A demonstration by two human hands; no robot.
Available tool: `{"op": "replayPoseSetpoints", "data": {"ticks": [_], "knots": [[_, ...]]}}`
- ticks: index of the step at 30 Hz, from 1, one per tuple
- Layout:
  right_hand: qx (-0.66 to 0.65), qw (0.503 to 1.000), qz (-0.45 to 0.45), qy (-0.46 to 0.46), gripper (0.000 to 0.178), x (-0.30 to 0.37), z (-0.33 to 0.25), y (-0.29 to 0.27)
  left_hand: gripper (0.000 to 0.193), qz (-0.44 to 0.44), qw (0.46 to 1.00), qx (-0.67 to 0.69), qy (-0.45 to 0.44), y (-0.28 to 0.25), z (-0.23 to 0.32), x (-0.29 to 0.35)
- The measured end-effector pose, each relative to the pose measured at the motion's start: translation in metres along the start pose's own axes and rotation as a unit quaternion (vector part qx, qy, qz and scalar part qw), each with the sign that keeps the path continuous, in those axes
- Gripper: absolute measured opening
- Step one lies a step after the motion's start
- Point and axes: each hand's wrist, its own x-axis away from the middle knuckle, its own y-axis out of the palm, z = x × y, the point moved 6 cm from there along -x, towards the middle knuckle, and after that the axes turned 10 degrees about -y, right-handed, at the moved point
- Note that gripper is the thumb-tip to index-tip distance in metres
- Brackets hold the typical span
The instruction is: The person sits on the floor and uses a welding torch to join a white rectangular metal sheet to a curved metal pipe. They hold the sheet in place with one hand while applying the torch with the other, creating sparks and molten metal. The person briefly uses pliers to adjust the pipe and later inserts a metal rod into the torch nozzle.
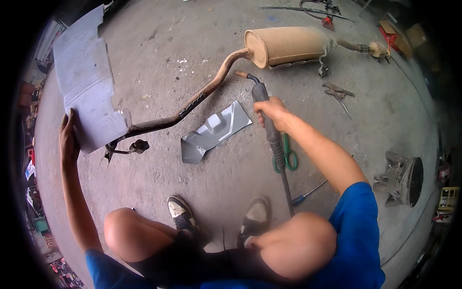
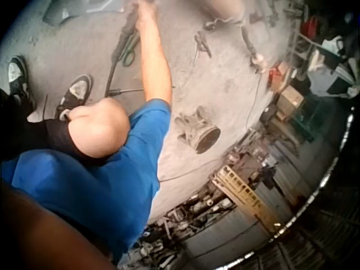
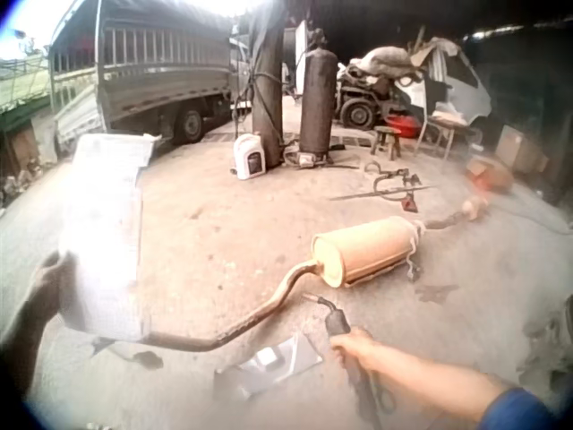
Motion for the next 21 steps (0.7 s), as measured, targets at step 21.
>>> {"op": "replayPoseSetpoints", "data": {"ticks": [21], "knots": [[0.066,0.995,0.070,-0.027,0.010,-0.022,-0.012,-0.011,0.047,-0.157,0.980,-0.035,-0.115,0.164,-0.073,-0.046]]}}
